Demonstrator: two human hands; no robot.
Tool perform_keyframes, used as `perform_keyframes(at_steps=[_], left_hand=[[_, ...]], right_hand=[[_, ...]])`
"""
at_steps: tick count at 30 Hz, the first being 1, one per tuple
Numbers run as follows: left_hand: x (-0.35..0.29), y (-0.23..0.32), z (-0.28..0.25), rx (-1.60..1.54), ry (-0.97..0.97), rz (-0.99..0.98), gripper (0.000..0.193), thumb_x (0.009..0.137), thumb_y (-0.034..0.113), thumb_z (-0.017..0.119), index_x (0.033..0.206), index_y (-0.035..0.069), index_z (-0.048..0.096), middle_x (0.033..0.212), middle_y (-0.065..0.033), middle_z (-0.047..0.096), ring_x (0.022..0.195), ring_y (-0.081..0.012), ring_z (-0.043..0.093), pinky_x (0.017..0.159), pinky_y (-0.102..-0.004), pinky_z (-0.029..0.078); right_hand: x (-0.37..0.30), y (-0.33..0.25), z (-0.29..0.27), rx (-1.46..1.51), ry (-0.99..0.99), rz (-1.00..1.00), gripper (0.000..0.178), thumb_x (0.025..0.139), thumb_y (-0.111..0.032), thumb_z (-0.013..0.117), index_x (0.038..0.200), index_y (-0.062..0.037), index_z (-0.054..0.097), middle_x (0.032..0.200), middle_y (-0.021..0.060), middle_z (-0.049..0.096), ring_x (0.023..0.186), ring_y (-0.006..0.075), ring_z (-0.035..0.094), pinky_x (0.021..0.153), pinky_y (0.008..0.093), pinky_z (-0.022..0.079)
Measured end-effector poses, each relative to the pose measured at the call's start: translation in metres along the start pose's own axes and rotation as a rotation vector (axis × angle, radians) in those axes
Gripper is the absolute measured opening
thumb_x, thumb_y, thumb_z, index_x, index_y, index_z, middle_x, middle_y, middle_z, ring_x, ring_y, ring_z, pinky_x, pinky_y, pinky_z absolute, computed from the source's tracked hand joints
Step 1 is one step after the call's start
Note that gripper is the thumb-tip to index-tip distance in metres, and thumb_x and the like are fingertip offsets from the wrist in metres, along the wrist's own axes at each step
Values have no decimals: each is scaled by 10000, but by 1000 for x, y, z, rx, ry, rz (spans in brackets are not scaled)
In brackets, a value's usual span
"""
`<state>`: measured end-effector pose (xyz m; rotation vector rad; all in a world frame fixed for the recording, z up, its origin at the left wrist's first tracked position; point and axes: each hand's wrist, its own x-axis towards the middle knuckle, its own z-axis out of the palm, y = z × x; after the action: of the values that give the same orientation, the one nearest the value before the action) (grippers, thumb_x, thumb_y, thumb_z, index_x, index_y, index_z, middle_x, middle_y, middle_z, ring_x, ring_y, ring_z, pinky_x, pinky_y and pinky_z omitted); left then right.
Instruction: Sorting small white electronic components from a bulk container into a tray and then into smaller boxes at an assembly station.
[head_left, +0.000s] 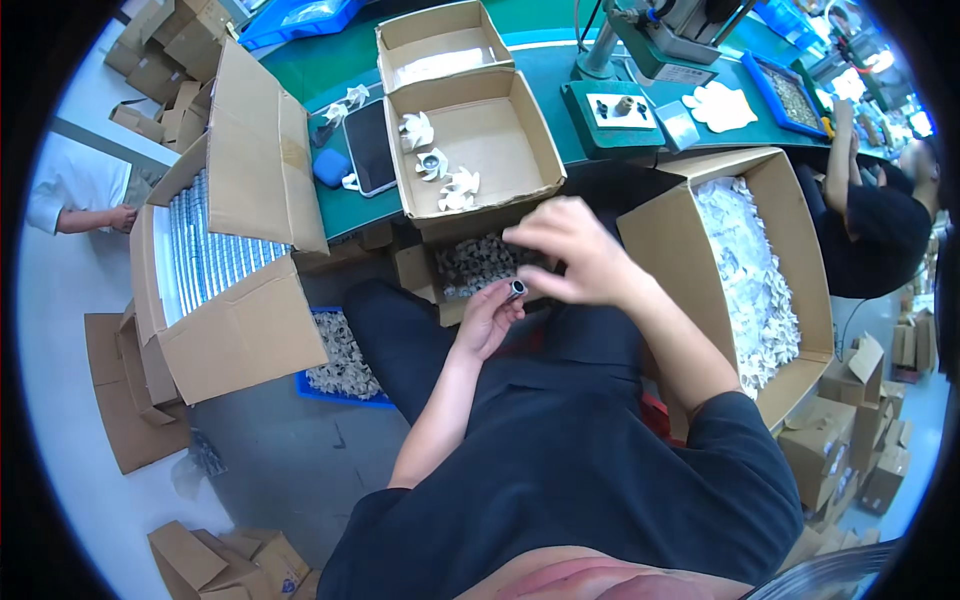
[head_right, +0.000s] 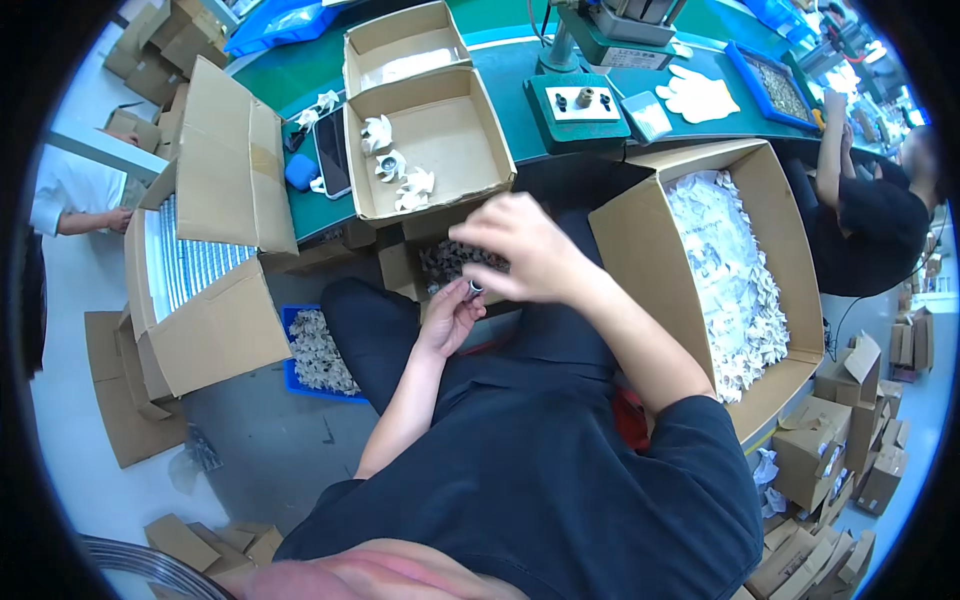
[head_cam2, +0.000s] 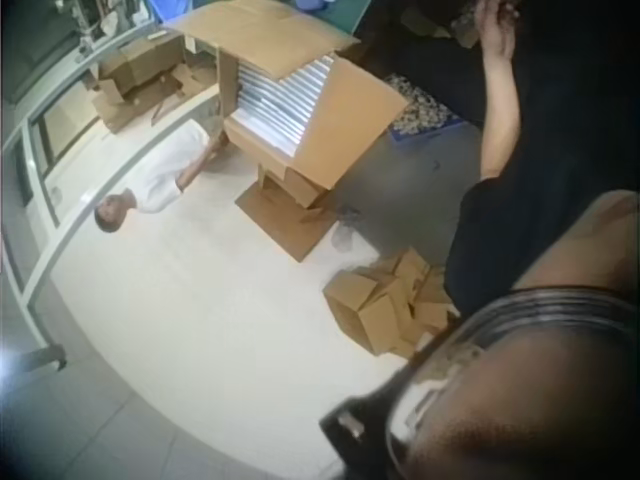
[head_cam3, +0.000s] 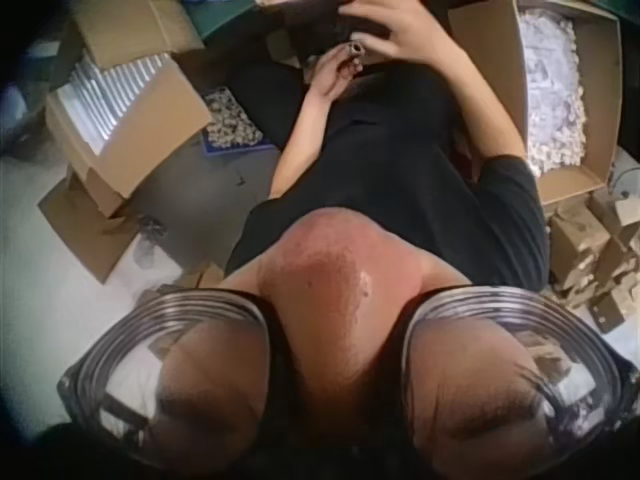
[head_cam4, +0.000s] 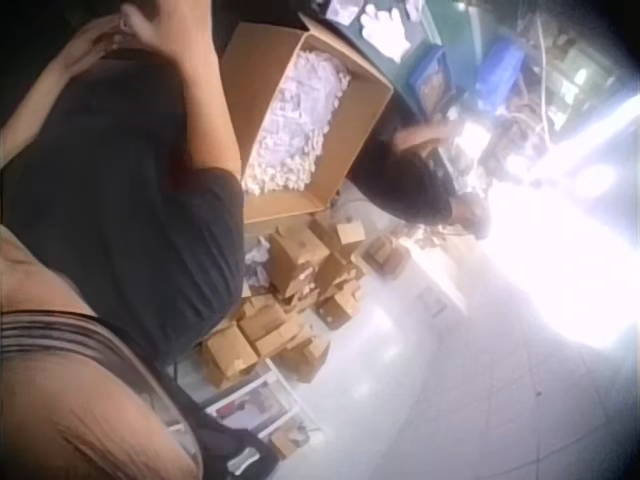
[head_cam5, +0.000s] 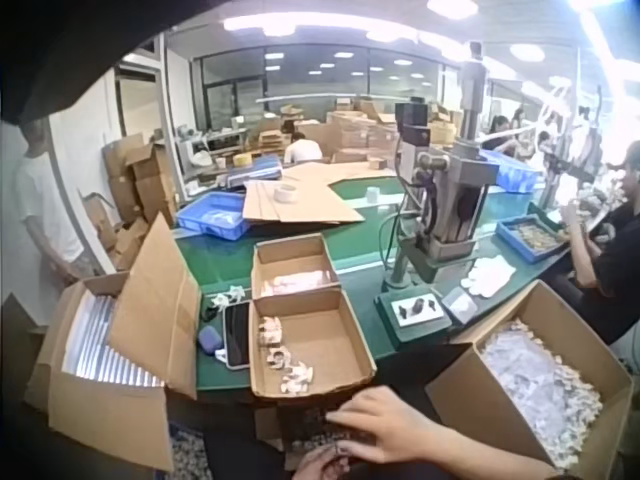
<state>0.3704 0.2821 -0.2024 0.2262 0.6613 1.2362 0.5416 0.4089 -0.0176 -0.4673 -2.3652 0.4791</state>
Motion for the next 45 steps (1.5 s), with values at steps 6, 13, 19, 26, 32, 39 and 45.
perform_keyframes(at_steps=[6, 13, 19, 26, 32, 39, 45], left_hand=[[12, 2, 30, -120, -185, 74, 286, 1029, 183, 612, 1249, 1, 628, 1027, -95, 712, 846, -135, 678, 772, -300, 587], [37, -15, 30, -1, -116, -35, 303, 1032, 240, 614, 1220, 5, 635, 1032, -100, 705, 833, -139, 661, 775, -290, 568], [54, -63, -35, 79, 12, -177, 315, 1036, 263, 608, 1225, 12, 635, 1050, -97, 710, 831, -130, 661, 773, -276, 561], [95, -92, -29, 10, 76, -310, 309, 1044, 256, 594, 1207, -1, 643, 1048, -111, 729, 807, -125, 688, 725, -268, 596], [99, -118, -36, 19, 160, -336, 290, 1042, 257, 598, 1180, 9, 658, 1024, -109, 738, 802, -136, 705, 715, -270, 603], [117, -94, -43, 135, 153, -353, 279, 1035, 236, 612, 1176, 1, 659, 1012, -119, 738, 810, -141, 716, 721, -277, 611], [114, -96, -51, 127, 184, -350, 278, 1031, 228, 617, 1181, -3, 658, 1012, -118, 737, 809, -141, 716, 723, -276, 610]], right_hand=[[-44, 16, 26, 393, -175, 250, 251, 792, -118, 793, 1024, -66, 714, 888, 92, 656, 889, 274, 647, 791, 370, 521], [-4, 138, -81, -244, 444, 437, 242, 820, -222, 826, 937, -27, 743, 929, 108, 695, 811, 280, 667, 741, 339, 539], [12, 215, -90, -355, 425, 407, 290, 806, -162, 797, 993, 24, 678, 972, 171, 639, 929, 317, 658, 811, 383, 523], [-3, 269, -119, -443, 312, 636, 488, 764, -481, 824, 976, -46, 765, 997, 139, 711, 978, 300, 695, 879, 405, 546], [-105, 253, -172, -68, 401, 751, 402, 922, -426, 650, 1065, -65, 753, 1044, 161, 722, 880, 295, 714, 785, 413, 570], [-428, 216, -235, -452, -166, 1319, 253, 912, -141, 657, 1122, -9, 706, 1049, 172, 741, 988, 263, 710, 881, 398, 552], [-433, 165, -210, -79, -144, 1542, 228, 825, -113, 740, 1020, 0, 700, 835, 95, 682, 814, 203, 649, 756, 364, 536]])
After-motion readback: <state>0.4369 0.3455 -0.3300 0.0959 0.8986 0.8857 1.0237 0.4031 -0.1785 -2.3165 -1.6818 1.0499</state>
